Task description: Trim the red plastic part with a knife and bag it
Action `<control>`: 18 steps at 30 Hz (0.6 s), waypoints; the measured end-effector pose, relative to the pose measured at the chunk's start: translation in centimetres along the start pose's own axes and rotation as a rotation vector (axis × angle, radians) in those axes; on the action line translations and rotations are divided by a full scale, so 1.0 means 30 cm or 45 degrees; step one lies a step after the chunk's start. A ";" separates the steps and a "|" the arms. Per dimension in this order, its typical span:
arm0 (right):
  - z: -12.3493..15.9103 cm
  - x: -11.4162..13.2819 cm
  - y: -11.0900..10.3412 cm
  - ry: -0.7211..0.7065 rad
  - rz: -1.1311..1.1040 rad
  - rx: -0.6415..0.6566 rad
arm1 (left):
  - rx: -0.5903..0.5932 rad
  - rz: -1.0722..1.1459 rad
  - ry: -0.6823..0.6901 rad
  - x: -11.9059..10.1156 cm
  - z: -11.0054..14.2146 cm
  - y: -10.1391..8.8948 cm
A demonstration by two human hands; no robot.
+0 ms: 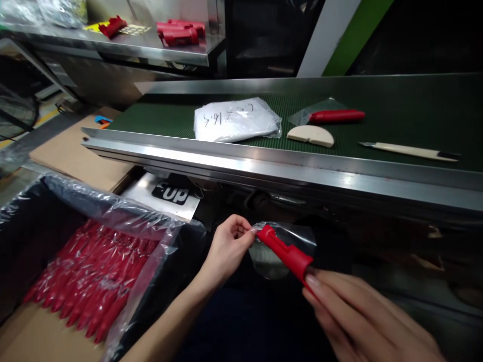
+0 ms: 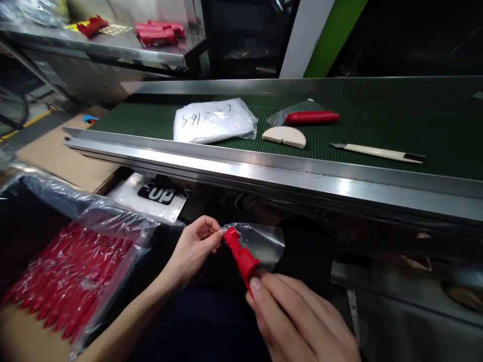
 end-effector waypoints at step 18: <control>0.079 -0.010 0.081 0.094 0.269 -0.155 | -0.158 0.046 0.587 -0.053 0.208 -0.013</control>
Point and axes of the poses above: each hand's wrist, its own z-axis away from the middle knuckle, its own y-axis out of the palm, x = y × z, the point moved 7 cm from there along -z, towards the middle knuckle, and after that the axes turned 15 degrees about -x, right-handed, at the moved point
